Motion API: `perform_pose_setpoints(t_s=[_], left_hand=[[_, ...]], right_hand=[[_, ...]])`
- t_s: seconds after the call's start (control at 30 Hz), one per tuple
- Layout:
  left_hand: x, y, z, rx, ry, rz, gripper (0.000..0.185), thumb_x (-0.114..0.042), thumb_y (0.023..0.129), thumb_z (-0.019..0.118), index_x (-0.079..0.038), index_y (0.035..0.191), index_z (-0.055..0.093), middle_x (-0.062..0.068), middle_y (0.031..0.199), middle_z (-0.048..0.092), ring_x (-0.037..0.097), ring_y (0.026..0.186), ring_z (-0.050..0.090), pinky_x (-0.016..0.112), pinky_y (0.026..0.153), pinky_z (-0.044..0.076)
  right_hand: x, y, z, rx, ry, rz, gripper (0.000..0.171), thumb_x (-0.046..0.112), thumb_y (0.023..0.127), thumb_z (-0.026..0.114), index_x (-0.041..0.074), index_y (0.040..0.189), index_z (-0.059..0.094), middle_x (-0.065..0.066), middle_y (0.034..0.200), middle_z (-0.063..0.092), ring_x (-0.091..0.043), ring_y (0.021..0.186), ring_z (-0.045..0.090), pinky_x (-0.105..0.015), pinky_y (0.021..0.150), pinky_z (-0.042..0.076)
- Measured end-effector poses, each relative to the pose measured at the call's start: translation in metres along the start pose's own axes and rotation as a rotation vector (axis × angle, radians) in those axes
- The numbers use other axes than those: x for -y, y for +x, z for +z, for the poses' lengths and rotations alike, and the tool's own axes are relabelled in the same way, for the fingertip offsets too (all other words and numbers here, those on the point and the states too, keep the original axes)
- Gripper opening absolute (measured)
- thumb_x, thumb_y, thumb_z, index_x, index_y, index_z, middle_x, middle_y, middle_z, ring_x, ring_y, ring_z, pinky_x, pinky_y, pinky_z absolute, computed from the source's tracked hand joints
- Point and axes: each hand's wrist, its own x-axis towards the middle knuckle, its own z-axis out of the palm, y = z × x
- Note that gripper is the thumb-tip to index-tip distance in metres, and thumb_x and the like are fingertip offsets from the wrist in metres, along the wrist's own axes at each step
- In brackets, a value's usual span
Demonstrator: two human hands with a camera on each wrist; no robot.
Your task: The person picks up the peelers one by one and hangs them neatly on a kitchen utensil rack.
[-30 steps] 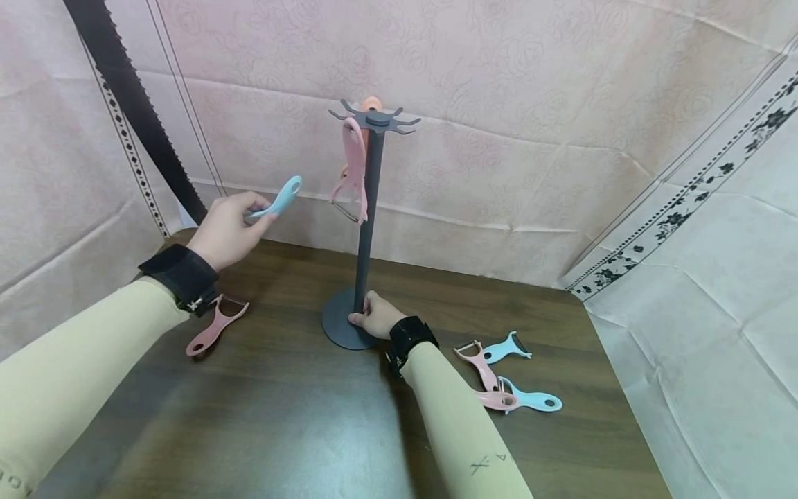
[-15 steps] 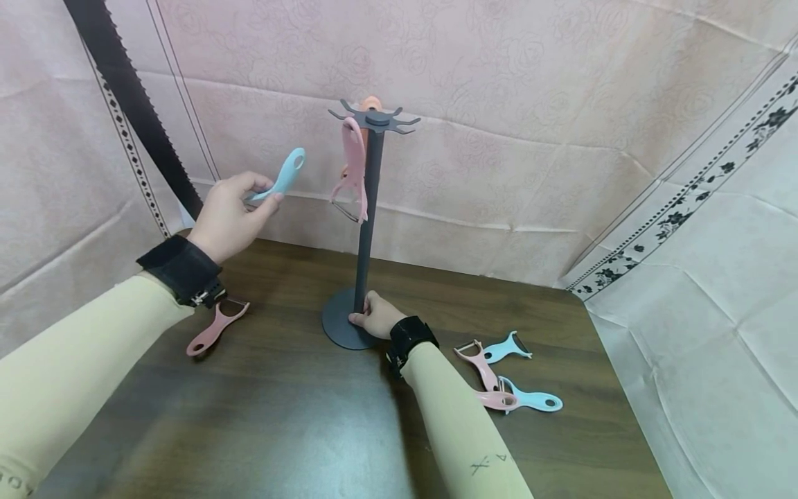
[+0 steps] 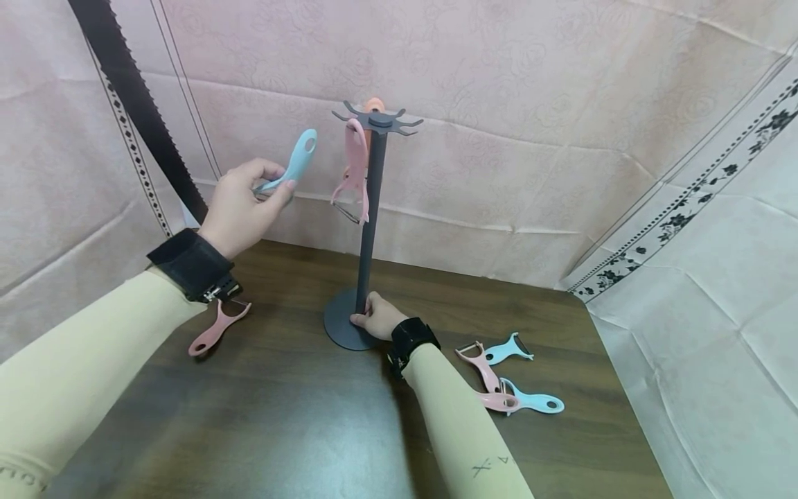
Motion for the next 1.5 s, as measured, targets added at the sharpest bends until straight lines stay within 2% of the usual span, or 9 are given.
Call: perform_pose_setpoints(t_s=[0.1, 0.3, 0.5, 0.8, 0.93, 1.1, 1.3, 1.5], left_hand=[[-0.005, 0.004, 0.002, -0.030, -0.008, 0.016, 0.023, -0.022, 0.094, 0.064, -0.001, 0.102, 0.065, 0.011, 0.097, 0.065, 0.021, 0.090, 0.058, 0.038, 0.078, 0.046], [-0.014, 0.012, 0.005, -0.067, -0.018, 0.053, 0.022, -0.023, 0.094, 0.064, -0.001, 0.099, 0.065, 0.010, 0.095, 0.066, 0.020, 0.092, 0.057, 0.041, 0.088, 0.039], [-0.025, 0.019, 0.008, -0.067, -0.043, 0.060, 0.022, -0.024, 0.094, 0.064, -0.002, 0.098, 0.065, 0.008, 0.095, 0.066, 0.019, 0.092, 0.055, 0.038, 0.086, 0.039], [-0.036, 0.031, 0.010, -0.082, -0.017, 0.090, 0.023, -0.025, 0.095, 0.063, -0.002, 0.100, 0.065, 0.008, 0.094, 0.066, 0.019, 0.094, 0.057, 0.035, 0.095, 0.034], [-0.037, 0.032, 0.012, -0.084, -0.023, 0.104, 0.022, -0.023, 0.095, 0.063, -0.001, 0.099, 0.065, 0.008, 0.093, 0.065, 0.019, 0.093, 0.057, 0.036, 0.091, 0.039], [-0.040, 0.034, 0.014, -0.082, -0.023, 0.115, 0.021, -0.022, 0.095, 0.063, -0.001, 0.099, 0.065, 0.008, 0.095, 0.065, 0.018, 0.094, 0.057, 0.035, 0.093, 0.037], [-0.044, 0.037, 0.015, -0.072, -0.026, 0.102, 0.023, -0.023, 0.095, 0.062, -0.002, 0.101, 0.065, 0.008, 0.097, 0.066, 0.017, 0.096, 0.057, 0.033, 0.090, 0.041], [-0.046, 0.038, 0.018, -0.058, 0.006, 0.132, 0.021, -0.022, 0.095, 0.063, -0.002, 0.102, 0.066, 0.007, 0.095, 0.066, 0.018, 0.095, 0.057, 0.032, 0.100, 0.030]], right_hand=[[0.000, 0.000, -0.001, 0.001, 0.004, 0.001, 0.026, 0.032, 0.095, 0.062, 0.011, 0.098, 0.046, -0.003, 0.083, 0.047, -0.020, 0.075, 0.047, -0.030, 0.063, 0.034], [0.000, 0.000, -0.001, 0.002, 0.008, -0.003, 0.026, 0.032, 0.095, 0.062, 0.011, 0.099, 0.047, -0.003, 0.083, 0.047, -0.020, 0.076, 0.047, -0.030, 0.064, 0.034], [-0.001, 0.000, 0.000, -0.005, 0.016, -0.008, 0.026, 0.031, 0.095, 0.062, 0.011, 0.098, 0.047, -0.002, 0.082, 0.047, -0.020, 0.075, 0.047, -0.030, 0.063, 0.034], [0.000, -0.002, -0.001, 0.007, 0.027, -0.011, 0.024, 0.030, 0.096, 0.062, 0.011, 0.099, 0.047, -0.003, 0.084, 0.048, -0.021, 0.077, 0.048, -0.030, 0.064, 0.034], [-0.001, -0.001, -0.002, 0.013, 0.029, -0.010, 0.024, 0.031, 0.096, 0.061, 0.011, 0.100, 0.048, -0.004, 0.085, 0.049, -0.021, 0.077, 0.048, -0.030, 0.064, 0.035], [-0.001, -0.001, -0.002, 0.005, 0.005, -0.013, 0.027, 0.033, 0.096, 0.061, 0.011, 0.099, 0.047, -0.003, 0.084, 0.048, -0.020, 0.076, 0.048, -0.030, 0.063, 0.035], [-0.001, -0.002, -0.001, 0.001, 0.001, -0.017, 0.025, 0.031, 0.096, 0.061, 0.011, 0.099, 0.047, -0.003, 0.083, 0.047, -0.020, 0.075, 0.047, -0.030, 0.063, 0.035], [-0.001, -0.002, -0.001, -0.001, 0.001, -0.019, 0.025, 0.032, 0.096, 0.061, 0.011, 0.098, 0.047, -0.003, 0.083, 0.047, -0.020, 0.075, 0.047, -0.029, 0.063, 0.035]])
